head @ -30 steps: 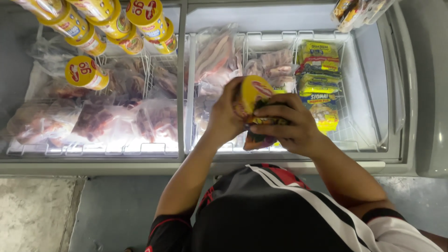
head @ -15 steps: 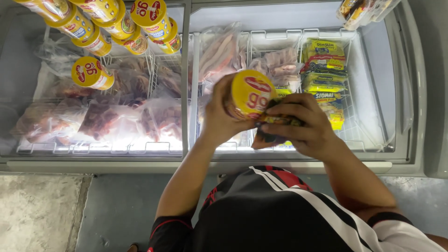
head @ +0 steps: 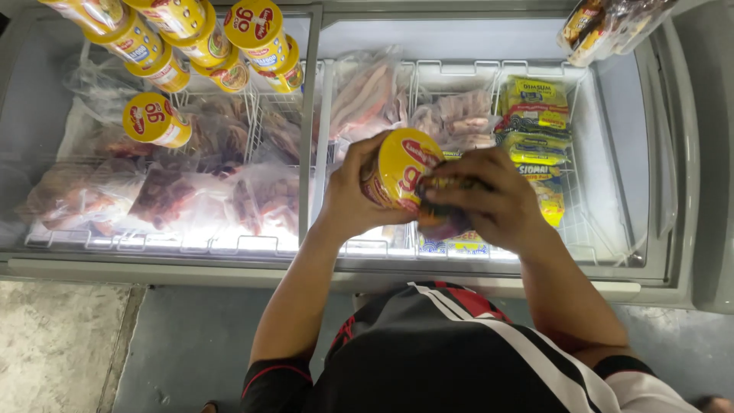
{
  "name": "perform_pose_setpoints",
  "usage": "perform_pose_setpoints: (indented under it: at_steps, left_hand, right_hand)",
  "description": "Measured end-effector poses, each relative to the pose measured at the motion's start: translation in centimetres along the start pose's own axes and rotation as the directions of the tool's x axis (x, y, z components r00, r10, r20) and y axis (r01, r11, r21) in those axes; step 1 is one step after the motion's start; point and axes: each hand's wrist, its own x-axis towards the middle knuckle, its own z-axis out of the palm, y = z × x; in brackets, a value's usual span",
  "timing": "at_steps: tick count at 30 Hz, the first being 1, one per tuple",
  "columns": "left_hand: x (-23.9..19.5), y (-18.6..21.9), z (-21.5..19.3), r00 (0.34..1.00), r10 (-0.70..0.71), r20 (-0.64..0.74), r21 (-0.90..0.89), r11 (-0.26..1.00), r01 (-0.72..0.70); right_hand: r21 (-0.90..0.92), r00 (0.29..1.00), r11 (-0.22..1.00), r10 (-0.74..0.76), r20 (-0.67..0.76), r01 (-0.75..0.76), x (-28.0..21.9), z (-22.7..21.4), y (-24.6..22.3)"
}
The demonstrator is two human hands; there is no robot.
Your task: The person wipes a noodle cup with a cloth and places it on a shelf above a freezer.
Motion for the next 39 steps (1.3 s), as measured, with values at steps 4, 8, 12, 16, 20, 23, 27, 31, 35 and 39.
perform_pose_setpoints:
  at_steps: [4,8,12,16,20,23,27,31,35,39]
  left_hand:
    - [-0.9,0.6,1.8,0.982,-0.03,0.185,-0.09,0.995,0.047]
    - [-0.5,0.3,2.0,0.975,-0.015,0.224,0.083,0.997,-0.003]
    - [0.0,0.2,1.1,0.996,-0.094,0.003,-0.019,0.995,0.094]
    - [-0.1,1.4,2.1,0.975,-0.005,0.222,0.091,0.996,-0.016]
    - [-0.1,-2.5,3.4,0.939,-0.22,0.266,0.181,0.968,0.175]
    - [-0.2,-4.0,2.9,0.984,-0.158,0.078,-0.158,0.973,0.169]
    - [-1.1,-5.1,3.5,0.999,0.015,-0.048,-0.349,0.937,-0.03]
    - [-1.6,-5.1,6.4,0.995,-0.096,-0.01,-0.714,0.697,0.06]
    - [-0.1,-3.7,6.6,0.949,-0.166,-0.267,-0.677,0.733,-0.062]
    - [0.3,-3.2,6.3,0.892,-0.259,-0.371,-0.62,0.784,-0.031]
  right_hand:
    - [-0.038,0.996,0.996,0.075,-0.041,-0.077,2.1,0.4,-1.1]
    - [-0.092,0.999,0.996,-0.014,-0.034,0.011,3.0,0.0,-3.5]
    - [-0.004,0.996,0.997,0.077,0.04,-0.076,0.1,-0.5,-1.0]
    - [-0.01,0.974,0.975,0.223,-0.03,-0.224,0.7,0.2,-0.7]
    - [-0.083,0.983,0.985,0.14,-0.121,-0.151,2.0,0.6,-3.2]
    - [-0.044,0.984,0.989,0.133,-0.122,-0.139,0.6,1.0,-3.1]
    - [0.261,0.865,0.908,0.4,-0.303,-0.328,-2.0,3.8,1.2]
    - [0.567,0.675,0.751,0.614,-0.409,-0.339,-3.1,7.0,1.5]
    - [0.498,0.688,0.826,0.523,-0.503,-0.264,-1.6,7.9,-2.1]
    - [0.081,0.834,0.982,0.188,-0.519,-0.171,-2.2,9.4,-1.6]
